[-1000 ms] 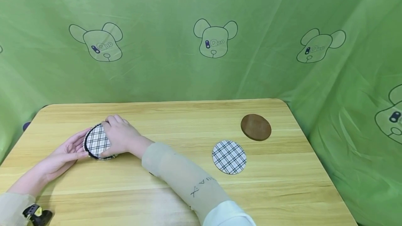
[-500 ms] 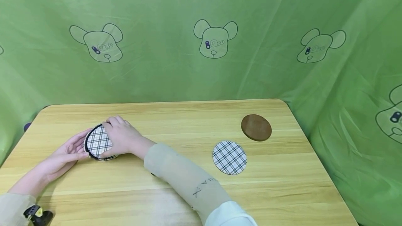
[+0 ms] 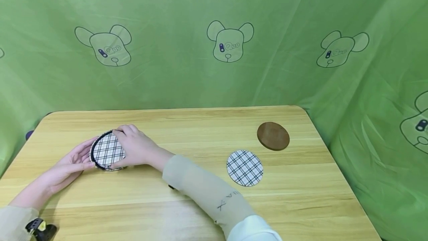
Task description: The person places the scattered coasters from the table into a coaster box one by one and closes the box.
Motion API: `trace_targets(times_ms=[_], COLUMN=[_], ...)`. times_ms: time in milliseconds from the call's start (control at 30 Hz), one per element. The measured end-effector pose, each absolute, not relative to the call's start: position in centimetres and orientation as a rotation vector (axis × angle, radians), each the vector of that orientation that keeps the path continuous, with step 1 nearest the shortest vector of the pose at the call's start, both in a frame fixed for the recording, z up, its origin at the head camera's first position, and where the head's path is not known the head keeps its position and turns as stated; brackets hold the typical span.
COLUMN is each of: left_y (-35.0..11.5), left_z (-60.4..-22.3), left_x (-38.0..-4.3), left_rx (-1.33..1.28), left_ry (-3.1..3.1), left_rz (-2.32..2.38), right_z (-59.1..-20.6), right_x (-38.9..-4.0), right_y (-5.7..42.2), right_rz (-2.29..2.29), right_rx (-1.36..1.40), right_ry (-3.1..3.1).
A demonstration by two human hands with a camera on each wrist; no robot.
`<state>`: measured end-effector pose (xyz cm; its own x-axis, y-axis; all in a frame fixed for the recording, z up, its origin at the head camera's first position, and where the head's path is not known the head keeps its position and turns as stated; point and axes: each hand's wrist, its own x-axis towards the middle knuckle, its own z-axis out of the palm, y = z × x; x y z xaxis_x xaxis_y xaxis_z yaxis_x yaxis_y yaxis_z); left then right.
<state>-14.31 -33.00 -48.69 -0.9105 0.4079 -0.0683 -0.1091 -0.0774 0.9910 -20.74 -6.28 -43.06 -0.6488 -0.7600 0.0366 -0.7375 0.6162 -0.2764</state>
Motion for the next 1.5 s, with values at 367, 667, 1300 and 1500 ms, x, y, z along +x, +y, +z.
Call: trace_targets(times_ms=[367,667,1300,1500], left_y=[-33.0,-33.0,-33.0,-33.0], left_z=[-48.8,-48.8,-48.2,-48.1], left_x=[-14.1,-14.2,-14.4,-14.2], left_rx=[0.314,0.327,0.293,0.283], left_ry=[1.858,1.845,1.871,1.874], left_rz=[2.047,2.064,2.019,2.015], right_z=[-42.1,-41.3,-41.2,-41.6], right_x=[-20.4,-20.2,-18.5,-18.0], right_y=[-4.3,-2.3,5.2,7.8], right_rz=[-0.492,-0.505,-0.589,-0.608], right_rx=[-1.294,-1.343,-1.332,-1.278], right_ry=[2.716,2.725,2.645,2.652])
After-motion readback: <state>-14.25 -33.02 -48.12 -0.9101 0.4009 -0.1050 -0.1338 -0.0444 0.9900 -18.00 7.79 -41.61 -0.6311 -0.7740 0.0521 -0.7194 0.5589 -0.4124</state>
